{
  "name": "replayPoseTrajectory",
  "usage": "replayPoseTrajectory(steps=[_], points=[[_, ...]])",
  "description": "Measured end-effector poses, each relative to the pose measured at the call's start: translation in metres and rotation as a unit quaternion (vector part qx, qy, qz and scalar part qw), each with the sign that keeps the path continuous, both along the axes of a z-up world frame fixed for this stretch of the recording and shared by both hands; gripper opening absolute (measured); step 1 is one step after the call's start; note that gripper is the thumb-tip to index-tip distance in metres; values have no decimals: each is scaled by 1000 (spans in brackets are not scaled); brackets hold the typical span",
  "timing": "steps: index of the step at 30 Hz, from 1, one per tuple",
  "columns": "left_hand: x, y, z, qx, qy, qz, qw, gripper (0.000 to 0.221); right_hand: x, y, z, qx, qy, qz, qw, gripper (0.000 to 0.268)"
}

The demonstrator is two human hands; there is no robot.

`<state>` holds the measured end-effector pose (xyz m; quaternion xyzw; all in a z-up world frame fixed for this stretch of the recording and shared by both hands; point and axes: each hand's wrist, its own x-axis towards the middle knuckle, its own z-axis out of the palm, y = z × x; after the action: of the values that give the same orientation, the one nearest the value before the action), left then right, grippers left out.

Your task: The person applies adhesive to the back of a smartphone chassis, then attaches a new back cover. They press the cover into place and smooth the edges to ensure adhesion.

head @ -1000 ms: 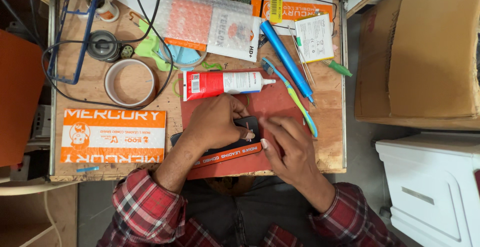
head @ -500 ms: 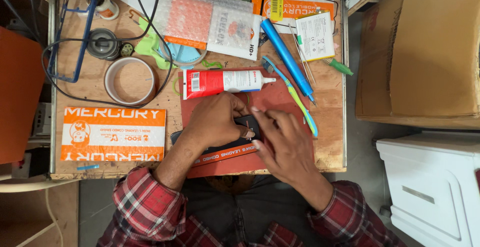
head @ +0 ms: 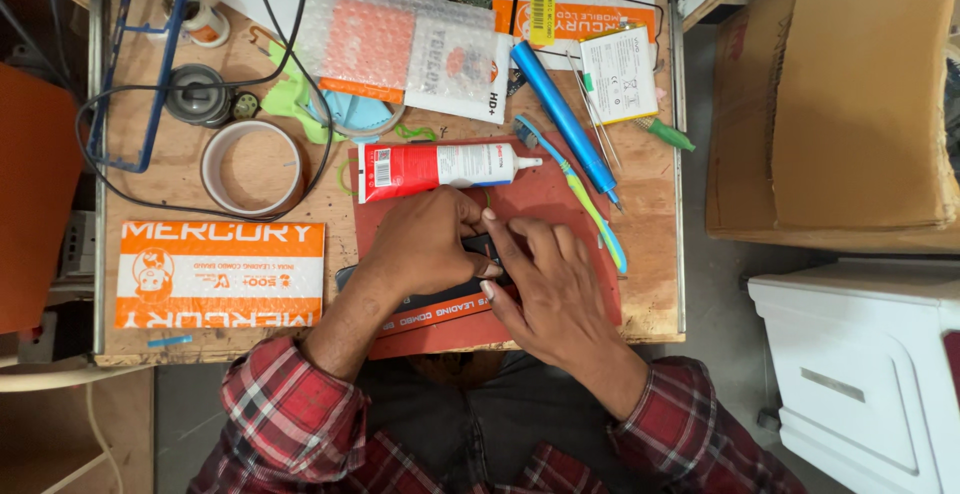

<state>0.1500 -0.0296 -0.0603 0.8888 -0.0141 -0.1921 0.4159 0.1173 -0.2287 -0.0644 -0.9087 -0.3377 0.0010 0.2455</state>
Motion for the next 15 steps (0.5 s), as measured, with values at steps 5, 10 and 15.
replayPoseTrajectory(steps=[5,10,15], points=[[3,2,1,3,41,-2,999,35,-12,-8,5,-2,7,-3,1000,70],[0,1,-4,-21,-7,-4,1000,33,-21,-11,5,2,-2,0,1000,70],[2,1,-2,7,19,-10,1000,37,-7,0,3,-17,-8,-23,1000,71]])
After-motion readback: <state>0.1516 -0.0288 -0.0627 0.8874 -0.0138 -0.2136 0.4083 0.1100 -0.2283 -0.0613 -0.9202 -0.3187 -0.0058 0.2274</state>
